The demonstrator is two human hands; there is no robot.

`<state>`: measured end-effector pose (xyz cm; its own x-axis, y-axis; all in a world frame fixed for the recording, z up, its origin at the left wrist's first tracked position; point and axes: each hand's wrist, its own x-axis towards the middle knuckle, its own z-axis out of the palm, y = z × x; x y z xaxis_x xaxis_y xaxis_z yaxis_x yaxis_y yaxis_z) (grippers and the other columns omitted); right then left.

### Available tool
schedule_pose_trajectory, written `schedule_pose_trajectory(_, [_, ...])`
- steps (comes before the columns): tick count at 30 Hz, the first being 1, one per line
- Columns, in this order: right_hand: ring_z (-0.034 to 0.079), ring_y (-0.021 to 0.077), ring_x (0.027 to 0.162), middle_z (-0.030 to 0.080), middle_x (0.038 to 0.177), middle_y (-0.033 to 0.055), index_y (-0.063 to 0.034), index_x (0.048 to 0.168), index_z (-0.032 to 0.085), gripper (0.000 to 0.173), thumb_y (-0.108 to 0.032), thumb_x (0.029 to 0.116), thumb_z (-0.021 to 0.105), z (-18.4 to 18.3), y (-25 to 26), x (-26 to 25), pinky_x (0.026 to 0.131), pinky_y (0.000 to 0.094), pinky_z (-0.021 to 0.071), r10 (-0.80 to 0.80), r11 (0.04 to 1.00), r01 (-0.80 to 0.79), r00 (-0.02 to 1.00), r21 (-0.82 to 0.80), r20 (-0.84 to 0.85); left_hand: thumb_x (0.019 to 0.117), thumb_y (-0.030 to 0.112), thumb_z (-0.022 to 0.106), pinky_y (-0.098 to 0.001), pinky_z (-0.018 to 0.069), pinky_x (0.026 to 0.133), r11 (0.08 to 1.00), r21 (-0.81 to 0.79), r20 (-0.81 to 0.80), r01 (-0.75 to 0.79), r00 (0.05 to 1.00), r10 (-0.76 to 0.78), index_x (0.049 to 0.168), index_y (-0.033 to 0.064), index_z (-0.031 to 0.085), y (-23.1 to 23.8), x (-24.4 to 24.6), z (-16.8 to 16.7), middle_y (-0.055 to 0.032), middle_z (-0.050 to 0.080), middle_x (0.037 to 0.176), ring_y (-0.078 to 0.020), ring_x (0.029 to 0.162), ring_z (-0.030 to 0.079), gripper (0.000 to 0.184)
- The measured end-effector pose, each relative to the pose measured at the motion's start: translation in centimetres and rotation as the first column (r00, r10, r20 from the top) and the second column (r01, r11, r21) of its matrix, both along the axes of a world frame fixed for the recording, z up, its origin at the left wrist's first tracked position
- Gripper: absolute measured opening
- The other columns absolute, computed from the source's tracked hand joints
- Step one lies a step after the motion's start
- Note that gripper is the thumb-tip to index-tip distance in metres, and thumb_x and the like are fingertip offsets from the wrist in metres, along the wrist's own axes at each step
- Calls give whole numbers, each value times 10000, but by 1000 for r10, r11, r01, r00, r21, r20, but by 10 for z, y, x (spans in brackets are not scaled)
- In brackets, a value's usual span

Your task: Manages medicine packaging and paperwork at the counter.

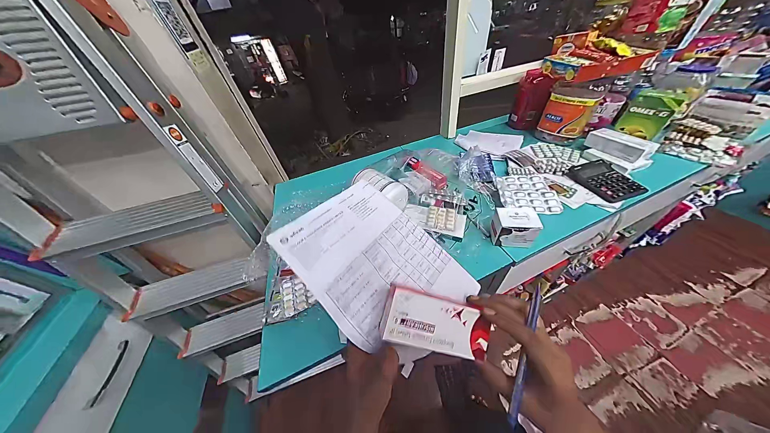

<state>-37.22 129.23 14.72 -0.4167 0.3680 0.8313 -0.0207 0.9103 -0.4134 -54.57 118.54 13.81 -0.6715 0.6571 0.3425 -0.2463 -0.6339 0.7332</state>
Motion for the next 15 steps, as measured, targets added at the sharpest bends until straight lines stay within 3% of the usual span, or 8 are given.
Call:
schedule_pose_trajectory(2, [567,62,1287,638,1345,-91,-267,1372,591,518,-329,894,778,1,16,9,1087,251,474,24,991,-33,997,-131,-68,903,336,744,-263,613,883,998,-34,-15,-47,999,47,1260,211,564,12,-1,9,113,752,1080,-35,994,722,419])
schedule_pose_trajectory(4, [601,-17,1201,637,1327,-186,-330,1366,622,526,-339,873,805,8,38,22,1016,191,513,-36,962,-12,985,-272,-168,999,224,642,-297,629,872,996,-41,18,-80,997,81,1306,133,455,20,-6,17,75,746,1087,-80,983,736,371])
schedule_pose_trajectory(6, [621,-48,1136,645,1286,-230,-300,1329,637,490,-297,866,798,17,69,40,950,170,537,-166,930,59,948,-362,-272,1021,197,590,-308,627,882,991,-20,78,-132,988,134,1328,131,413,25,-14,18,67,740,1095,-88,999,732,361])
schedule_pose_trajectory(7, [621,-42,1134,642,1278,-221,-242,1330,619,476,-256,881,777,18,87,50,949,181,538,-216,926,95,927,-365,-307,1012,216,609,-314,622,893,987,6,124,-162,979,160,1326,144,423,25,-19,16,59,742,1095,-91,1010,729,372])
schedule_pose_trajectory(9, [617,-16,1170,637,1298,-178,-116,1339,582,486,-174,893,765,17,122,69,1001,216,534,-250,931,141,918,-335,-309,998,248,624,-336,623,891,971,53,233,-234,948,216,1298,153,483,23,-30,8,25,752,1082,-109,1019,731,345])
schedule_pose_trajectory(11, [629,22,1185,649,1307,-101,-29,1307,589,501,-115,856,789,13,159,81,1016,248,547,-247,939,166,934,-302,-256,1043,239,515,-381,629,867,954,72,337,-289,908,250,1278,123,543,17,-43,-3,-38,752,1080,-152,1014,736,263])
schedule_pose_trajectory(13, [624,62,1185,625,1318,69,111,1296,543,538,-104,867,784,4,200,91,1003,252,543,-287,935,234,940,-268,-182,1102,262,316,-372,650,717,940,-49,373,-337,867,330,1277,129,547,4,-54,-14,-55,755,1056,-164,925,751,319])
schedule_pose_trajectory(15, [610,155,1187,581,1322,269,202,1305,493,610,-144,889,774,-5,237,97,988,268,518,-383,895,347,920,-280,-85,1117,241,267,-360,643,597,888,-231,359,-399,813,459,1334,155,492,-15,-56,-21,-59,755,1038,-173,849,759,325])
